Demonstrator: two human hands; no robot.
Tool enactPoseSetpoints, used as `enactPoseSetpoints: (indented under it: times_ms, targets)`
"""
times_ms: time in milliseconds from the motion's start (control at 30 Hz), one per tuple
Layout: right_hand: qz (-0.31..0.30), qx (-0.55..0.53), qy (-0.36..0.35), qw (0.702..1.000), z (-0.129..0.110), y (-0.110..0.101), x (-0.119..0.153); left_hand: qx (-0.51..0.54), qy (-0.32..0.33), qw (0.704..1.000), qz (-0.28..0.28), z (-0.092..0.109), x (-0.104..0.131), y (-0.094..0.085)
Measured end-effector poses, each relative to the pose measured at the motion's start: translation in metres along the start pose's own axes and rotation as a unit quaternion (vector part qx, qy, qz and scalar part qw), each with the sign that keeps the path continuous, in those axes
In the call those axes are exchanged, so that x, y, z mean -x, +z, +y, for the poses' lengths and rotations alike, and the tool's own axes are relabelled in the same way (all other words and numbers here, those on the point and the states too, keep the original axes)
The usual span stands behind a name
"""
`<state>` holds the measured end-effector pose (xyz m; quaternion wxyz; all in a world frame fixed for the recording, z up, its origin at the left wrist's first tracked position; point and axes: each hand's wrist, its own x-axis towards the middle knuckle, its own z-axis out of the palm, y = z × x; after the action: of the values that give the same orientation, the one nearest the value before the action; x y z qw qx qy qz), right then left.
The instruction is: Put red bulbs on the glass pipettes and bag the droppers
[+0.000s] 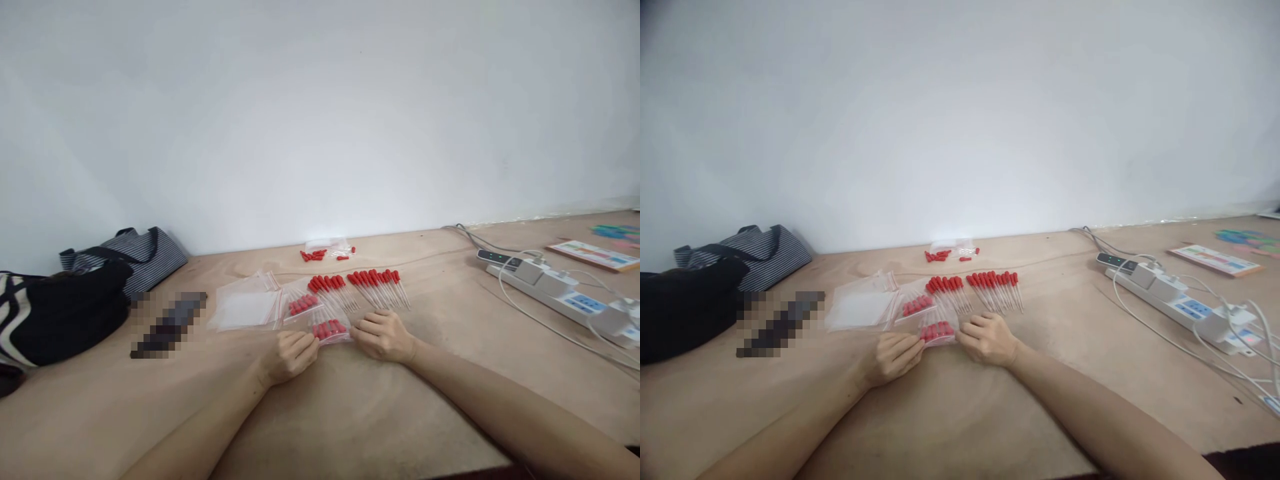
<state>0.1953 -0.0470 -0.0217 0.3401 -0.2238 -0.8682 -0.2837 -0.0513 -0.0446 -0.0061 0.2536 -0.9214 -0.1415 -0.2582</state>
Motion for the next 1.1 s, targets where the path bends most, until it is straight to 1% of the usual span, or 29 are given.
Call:
enactPoseSetpoints:
  times_ms: [100, 200, 367, 467, 567, 700, 867, 933, 1100]
  targets:
    - [0.007, 0.002, -0.005, 1.0, -0.001, 0.0, -0.001, -0.009, 0.012, 1.0, 0.002, -0.001, -0.001, -0.001]
    - [0.021, -0.012, -0.027, 0.999, -0.003, 0.002, -0.002, -0.006, -0.009, 1.0, 0.011, 0.001, -0.006, -0.001]
    - [0.032, -0.03, -0.034, 0.998, -0.008, 0.006, -0.01, -0.002, -0.043, 0.998, 0.044, 0.012, -0.019, 0.003]
    - [0.032, -0.031, -0.022, 0.999, -0.01, 0.006, -0.014, -0.008, -0.052, 0.997, 0.057, 0.017, -0.022, 0.006]
    - [0.033, -0.032, -0.004, 0.999, -0.011, 0.006, -0.014, -0.013, -0.053, 0.996, 0.068, 0.017, -0.021, 0.008]
    - [0.036, -0.033, -0.008, 0.999, -0.012, 0.007, -0.014, 0.003, -0.058, 0.996, 0.068, 0.016, -0.02, 0.009]
    - [0.048, -0.023, -0.008, 0.999, -0.015, 0.008, -0.016, -0.011, -0.012, 0.996, 0.085, 0.016, -0.023, 0.006]
    - [0.05, -0.027, 0.0, 0.998, -0.015, 0.008, -0.016, -0.021, -0.003, 0.996, 0.088, 0.016, -0.024, 0.004]
    - [0.055, -0.05, 0.042, 0.996, -0.015, 0.007, -0.016, -0.046, -0.033, 0.994, 0.097, 0.015, -0.022, 0.003]
